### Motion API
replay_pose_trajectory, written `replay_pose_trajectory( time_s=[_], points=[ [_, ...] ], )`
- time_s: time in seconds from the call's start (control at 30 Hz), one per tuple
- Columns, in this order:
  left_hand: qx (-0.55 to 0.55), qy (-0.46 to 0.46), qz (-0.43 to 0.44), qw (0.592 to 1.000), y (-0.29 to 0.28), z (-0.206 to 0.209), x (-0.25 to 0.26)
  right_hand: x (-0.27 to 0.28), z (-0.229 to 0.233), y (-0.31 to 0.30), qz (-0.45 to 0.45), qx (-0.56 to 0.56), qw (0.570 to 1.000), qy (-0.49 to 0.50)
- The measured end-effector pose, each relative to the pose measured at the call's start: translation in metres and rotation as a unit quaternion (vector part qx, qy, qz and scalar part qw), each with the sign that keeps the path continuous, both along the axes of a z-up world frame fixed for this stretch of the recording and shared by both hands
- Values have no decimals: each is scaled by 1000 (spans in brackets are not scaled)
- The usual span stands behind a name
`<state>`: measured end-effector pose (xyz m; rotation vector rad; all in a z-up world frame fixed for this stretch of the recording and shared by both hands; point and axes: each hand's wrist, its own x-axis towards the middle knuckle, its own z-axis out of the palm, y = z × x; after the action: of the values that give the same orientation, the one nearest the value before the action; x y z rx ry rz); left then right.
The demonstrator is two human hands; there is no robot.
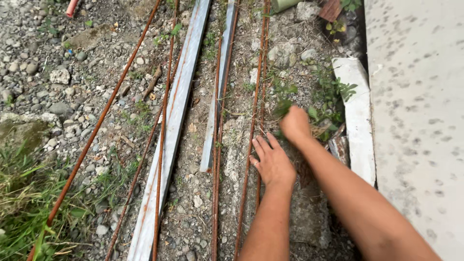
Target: The person pulls weeds from a gravel and dirt area by hand, gathering the plants into a pile and clearing space around metal rebar rods.
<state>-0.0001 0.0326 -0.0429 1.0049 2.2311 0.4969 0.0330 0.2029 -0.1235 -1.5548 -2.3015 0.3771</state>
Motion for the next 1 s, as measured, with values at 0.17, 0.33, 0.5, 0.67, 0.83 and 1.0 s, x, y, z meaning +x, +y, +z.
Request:
replay_pose_trajectory(
  time_s=[0.17, 0.33, 0.5, 0.67, 0.83, 1.0],
  points=[
    [38, 58, -8, 998, 13, -16, 16, 20, 71, 7, 155, 129, 975, 94],
    [-60, 63, -110, 990, 23, 7, 19, 1, 73, 91, 92, 112, 989, 18],
    [-35, 171, -112, 978, 36, 8, 18, 35, 19, 123, 131, 227, 930, -260],
    [-91, 120, -154, 976, 41, 7, 16, 33, 5, 122, 36, 86, 905, -415],
    [-81, 95, -124, 984, 41, 8, 12, 27, 15, 124, 9, 19, 910, -413],
    [-100, 95, -145, 980, 42, 10, 10, 30, 27, 128, -27, 31, 897, -441]
  ],
)
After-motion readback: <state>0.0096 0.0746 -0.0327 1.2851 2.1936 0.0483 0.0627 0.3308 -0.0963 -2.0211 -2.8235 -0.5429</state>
